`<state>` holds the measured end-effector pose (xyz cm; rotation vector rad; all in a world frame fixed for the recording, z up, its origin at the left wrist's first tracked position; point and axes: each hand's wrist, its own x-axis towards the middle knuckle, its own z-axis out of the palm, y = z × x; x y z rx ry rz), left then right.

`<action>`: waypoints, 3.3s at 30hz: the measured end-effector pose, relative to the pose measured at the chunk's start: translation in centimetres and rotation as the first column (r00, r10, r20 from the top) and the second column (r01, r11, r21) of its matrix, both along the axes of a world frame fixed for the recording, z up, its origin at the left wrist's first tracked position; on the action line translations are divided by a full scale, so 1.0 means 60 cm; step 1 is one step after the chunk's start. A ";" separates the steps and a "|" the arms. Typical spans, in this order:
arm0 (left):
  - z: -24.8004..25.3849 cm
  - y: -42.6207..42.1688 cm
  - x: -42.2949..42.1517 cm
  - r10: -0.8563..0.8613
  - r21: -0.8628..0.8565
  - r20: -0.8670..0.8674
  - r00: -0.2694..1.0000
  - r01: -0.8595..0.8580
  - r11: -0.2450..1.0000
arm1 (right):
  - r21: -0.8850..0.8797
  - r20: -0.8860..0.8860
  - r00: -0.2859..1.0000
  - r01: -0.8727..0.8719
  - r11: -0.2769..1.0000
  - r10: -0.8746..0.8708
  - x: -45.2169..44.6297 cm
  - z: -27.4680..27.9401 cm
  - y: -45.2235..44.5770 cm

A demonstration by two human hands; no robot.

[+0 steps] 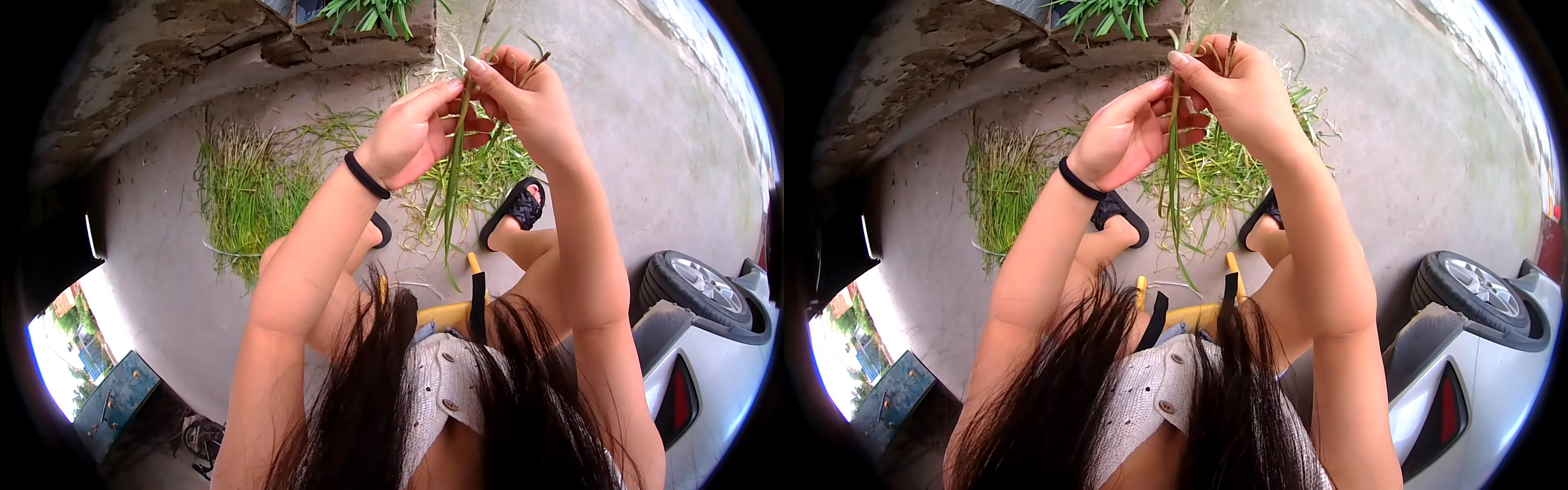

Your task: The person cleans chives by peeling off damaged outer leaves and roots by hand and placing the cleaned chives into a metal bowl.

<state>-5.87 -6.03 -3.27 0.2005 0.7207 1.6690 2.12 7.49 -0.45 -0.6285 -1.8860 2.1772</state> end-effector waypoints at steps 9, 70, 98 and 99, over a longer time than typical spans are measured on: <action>0.006 0.002 -0.001 0.103 -0.186 -0.311 0.945 -0.167 0.968 | -0.088 -0.030 0.997 0.074 0.993 -0.077 -0.002 -0.009 0.006; 0.017 0.001 -0.015 0.128 -0.267 -0.301 0.945 -0.212 0.940 | 0.353 0.099 0.978 0.140 0.925 -0.186 0.029 -0.003 0.092; 0.011 -0.002 -0.011 0.083 -0.205 -0.362 0.929 -0.167 0.964 | 0.165 -0.004 0.998 -0.059 0.984 0.061 0.003 -0.004 0.014; 0.012 -0.003 -0.012 0.076 -0.205 -0.362 0.929 -0.159 0.966 | 0.179 0.034 0.998 -0.062 0.982 0.057 0.004 -0.002 0.015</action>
